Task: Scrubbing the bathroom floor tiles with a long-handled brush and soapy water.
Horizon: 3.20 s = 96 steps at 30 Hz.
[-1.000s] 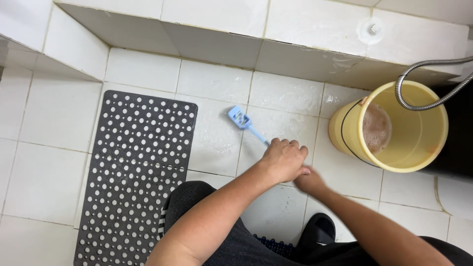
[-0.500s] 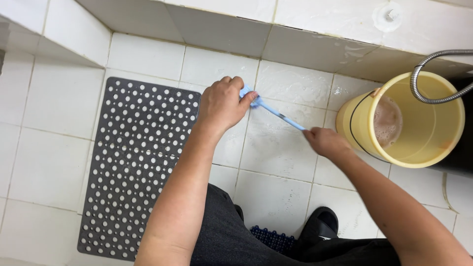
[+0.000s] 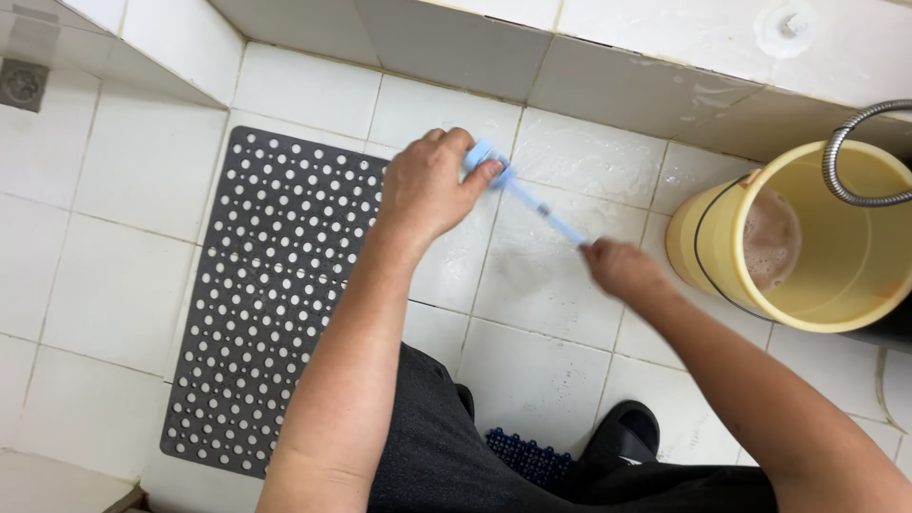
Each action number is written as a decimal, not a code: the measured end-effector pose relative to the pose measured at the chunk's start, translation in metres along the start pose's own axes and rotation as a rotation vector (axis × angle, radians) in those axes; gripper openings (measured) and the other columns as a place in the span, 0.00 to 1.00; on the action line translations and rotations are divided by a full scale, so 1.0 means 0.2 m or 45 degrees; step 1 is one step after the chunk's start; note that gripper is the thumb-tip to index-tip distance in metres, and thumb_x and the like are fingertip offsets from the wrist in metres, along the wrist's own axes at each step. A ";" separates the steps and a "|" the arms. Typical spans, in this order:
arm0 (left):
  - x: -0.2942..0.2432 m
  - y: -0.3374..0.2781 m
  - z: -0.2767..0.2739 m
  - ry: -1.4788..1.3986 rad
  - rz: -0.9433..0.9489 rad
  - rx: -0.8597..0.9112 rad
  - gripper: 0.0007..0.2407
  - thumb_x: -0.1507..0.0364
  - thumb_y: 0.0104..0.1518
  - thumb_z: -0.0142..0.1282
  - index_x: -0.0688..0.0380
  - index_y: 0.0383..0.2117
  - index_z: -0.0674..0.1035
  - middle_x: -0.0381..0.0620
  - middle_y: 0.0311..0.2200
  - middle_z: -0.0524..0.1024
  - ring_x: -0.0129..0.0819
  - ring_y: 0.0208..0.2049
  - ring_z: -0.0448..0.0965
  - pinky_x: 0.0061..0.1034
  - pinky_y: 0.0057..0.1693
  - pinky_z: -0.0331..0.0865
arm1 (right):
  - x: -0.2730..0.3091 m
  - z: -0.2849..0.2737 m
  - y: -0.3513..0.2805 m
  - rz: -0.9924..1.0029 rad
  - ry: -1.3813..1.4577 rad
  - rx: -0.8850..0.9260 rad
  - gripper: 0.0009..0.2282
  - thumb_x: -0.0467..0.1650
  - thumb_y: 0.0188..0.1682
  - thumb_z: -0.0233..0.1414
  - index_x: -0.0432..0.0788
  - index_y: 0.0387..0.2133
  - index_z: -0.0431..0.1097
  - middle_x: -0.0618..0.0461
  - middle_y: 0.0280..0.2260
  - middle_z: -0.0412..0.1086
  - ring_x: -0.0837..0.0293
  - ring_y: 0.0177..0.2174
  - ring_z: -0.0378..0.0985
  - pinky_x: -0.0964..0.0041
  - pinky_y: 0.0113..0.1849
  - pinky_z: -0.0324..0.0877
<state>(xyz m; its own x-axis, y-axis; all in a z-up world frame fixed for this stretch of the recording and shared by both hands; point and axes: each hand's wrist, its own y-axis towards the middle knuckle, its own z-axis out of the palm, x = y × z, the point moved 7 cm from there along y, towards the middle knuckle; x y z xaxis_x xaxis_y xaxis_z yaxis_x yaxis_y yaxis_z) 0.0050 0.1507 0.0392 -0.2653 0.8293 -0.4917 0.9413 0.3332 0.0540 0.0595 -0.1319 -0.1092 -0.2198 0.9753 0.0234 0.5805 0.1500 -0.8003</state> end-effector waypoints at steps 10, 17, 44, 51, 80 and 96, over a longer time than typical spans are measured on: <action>-0.12 0.02 0.09 -0.013 0.099 0.055 0.19 0.54 0.57 0.61 0.61 0.35 0.81 0.52 0.30 0.80 0.42 0.32 0.82 0.36 0.38 0.76 | -0.19 0.05 -0.10 -0.084 -0.252 0.034 0.27 0.49 0.60 0.28 0.44 0.50 0.67 0.42 0.35 0.78 0.48 0.35 0.85 0.50 0.41 0.81; -0.20 0.00 0.18 0.014 0.188 0.172 0.19 0.54 0.56 0.61 0.62 0.33 0.81 0.53 0.28 0.79 0.43 0.29 0.81 0.36 0.36 0.75 | -0.71 0.14 -0.03 -0.093 -0.387 0.014 0.26 0.49 0.59 0.31 0.44 0.46 0.69 0.43 0.36 0.79 0.46 0.38 0.84 0.48 0.43 0.78; -0.37 -0.03 0.31 0.075 0.184 0.353 0.18 0.55 0.56 0.61 0.61 0.33 0.81 0.53 0.27 0.79 0.45 0.31 0.81 0.41 0.40 0.73 | -0.74 0.29 0.03 -0.171 -0.090 -0.104 0.23 0.49 0.57 0.36 0.45 0.42 0.71 0.38 0.36 0.77 0.40 0.38 0.80 0.44 0.45 0.73; -0.42 -0.07 0.33 0.059 0.347 0.284 0.18 0.56 0.54 0.63 0.63 0.32 0.81 0.54 0.28 0.79 0.48 0.33 0.81 0.42 0.40 0.73 | -0.85 0.14 0.06 -0.110 -0.278 -0.176 0.25 0.47 0.60 0.34 0.44 0.42 0.74 0.42 0.35 0.81 0.45 0.38 0.86 0.51 0.45 0.79; -0.42 -0.04 0.44 0.132 0.290 0.463 0.18 0.55 0.55 0.61 0.59 0.36 0.81 0.51 0.32 0.79 0.47 0.38 0.81 0.42 0.44 0.73 | -0.48 0.28 0.04 -0.251 -0.037 -0.045 0.24 0.48 0.59 0.34 0.42 0.44 0.70 0.38 0.37 0.77 0.40 0.39 0.79 0.45 0.46 0.72; -0.32 -0.03 0.37 0.136 0.151 0.423 0.20 0.54 0.56 0.59 0.59 0.40 0.82 0.52 0.30 0.80 0.44 0.34 0.82 0.39 0.42 0.74 | -0.56 0.11 0.11 -0.080 0.009 -0.013 0.24 0.48 0.58 0.34 0.45 0.49 0.67 0.42 0.36 0.75 0.47 0.37 0.79 0.46 0.41 0.73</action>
<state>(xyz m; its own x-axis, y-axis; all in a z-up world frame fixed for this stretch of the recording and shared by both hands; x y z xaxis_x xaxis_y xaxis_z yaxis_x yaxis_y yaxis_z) 0.0322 0.0625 0.0058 -0.1539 0.9015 -0.4046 0.9786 0.0823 -0.1888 0.0796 -0.2425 -0.1421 -0.2503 0.9650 0.0781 0.5736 0.2128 -0.7910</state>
